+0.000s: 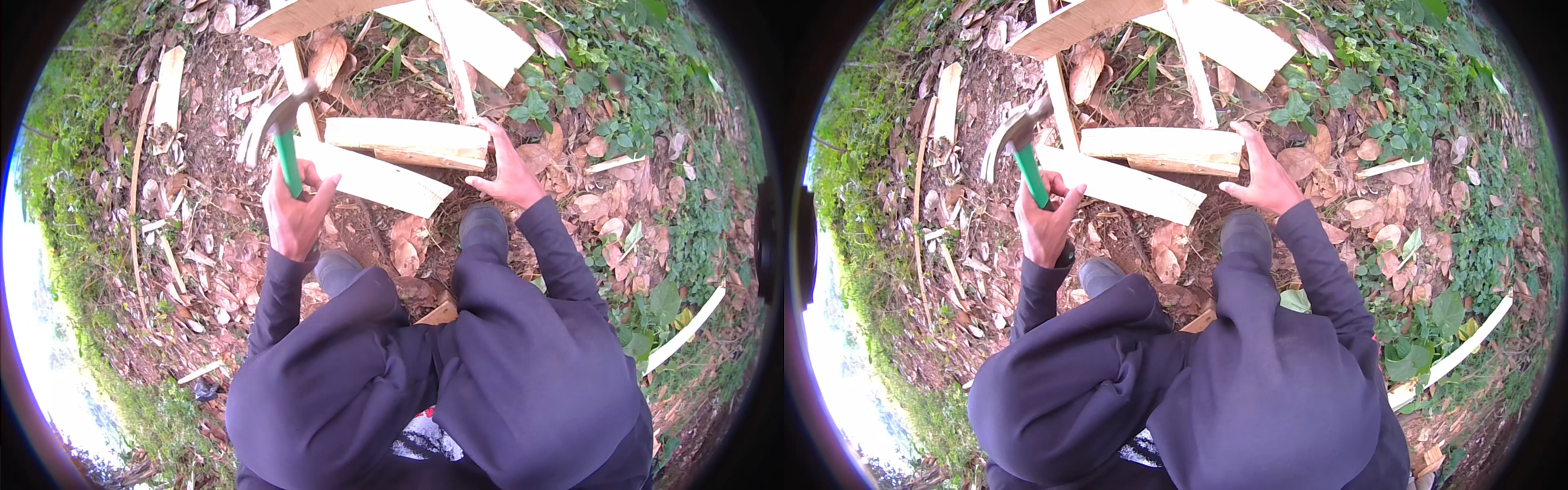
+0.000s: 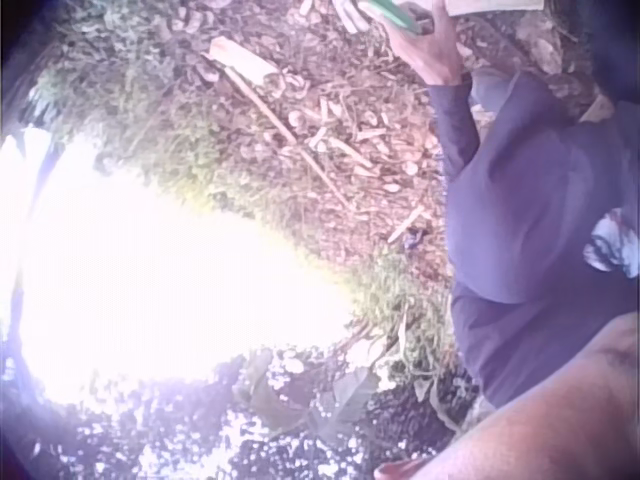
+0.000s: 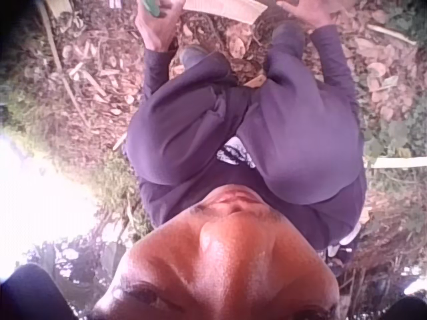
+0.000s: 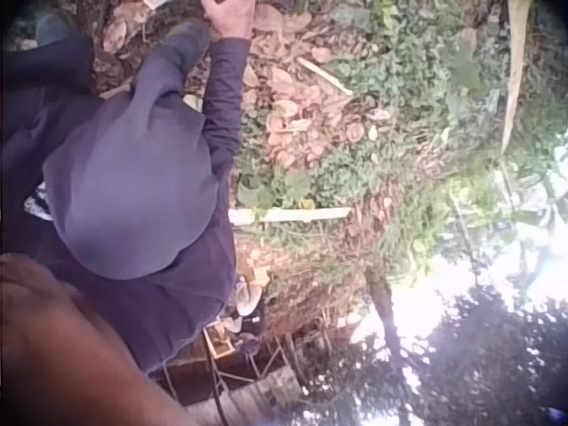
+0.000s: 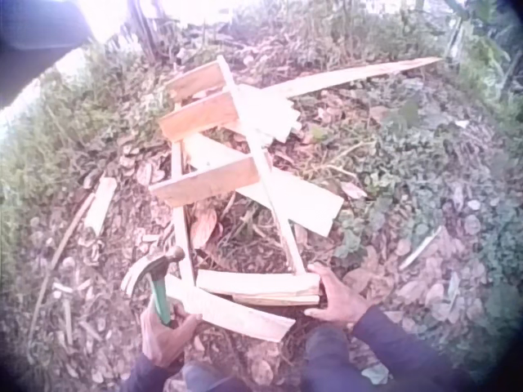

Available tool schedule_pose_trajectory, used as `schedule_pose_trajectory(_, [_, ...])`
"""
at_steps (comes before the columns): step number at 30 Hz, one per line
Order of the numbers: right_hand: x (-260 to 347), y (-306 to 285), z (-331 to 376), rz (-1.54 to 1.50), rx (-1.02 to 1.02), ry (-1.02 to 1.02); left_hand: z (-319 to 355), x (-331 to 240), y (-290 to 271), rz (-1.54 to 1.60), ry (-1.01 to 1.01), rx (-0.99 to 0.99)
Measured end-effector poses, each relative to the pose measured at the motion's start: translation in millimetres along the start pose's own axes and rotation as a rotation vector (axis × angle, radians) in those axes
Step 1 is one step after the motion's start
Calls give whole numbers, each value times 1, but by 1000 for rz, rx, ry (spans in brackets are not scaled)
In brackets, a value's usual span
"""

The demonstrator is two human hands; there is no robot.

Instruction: The person uses a hammer to drive nails into a wooden frame structure on the ground. They repeatedly position the frame, strike the nails, and adjust the wood pieces to assemble the structure.

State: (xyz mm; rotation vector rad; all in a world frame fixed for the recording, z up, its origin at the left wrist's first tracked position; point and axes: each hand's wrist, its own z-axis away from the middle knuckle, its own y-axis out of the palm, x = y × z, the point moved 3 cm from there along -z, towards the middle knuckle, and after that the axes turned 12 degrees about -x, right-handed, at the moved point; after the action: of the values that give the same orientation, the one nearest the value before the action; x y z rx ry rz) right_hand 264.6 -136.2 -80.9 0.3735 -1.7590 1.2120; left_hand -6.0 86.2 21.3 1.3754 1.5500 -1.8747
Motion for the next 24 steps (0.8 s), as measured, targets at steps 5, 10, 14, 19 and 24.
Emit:
schedule_pose_trajectory(5, [-6,2,-8,-77,45,203,26,51,-11,60,-137,-97])
schedule_pose_trajectory(10, [-8,0,-12,-102,8,139,69,109,18,302,-534,-333])
schedule_pose_trajectory(14, [-12,-2,-20,-125,13,149,67,112,59,764,-693,-338])
schedule_pose_trajectory(19, [-39,1,-27,107,-167,314,69,134,71,697,-683,-427])
schedule_pose_trajectory(24, [-18,-6,-30,237,-385,104,68,122,63,565,-767,-396])
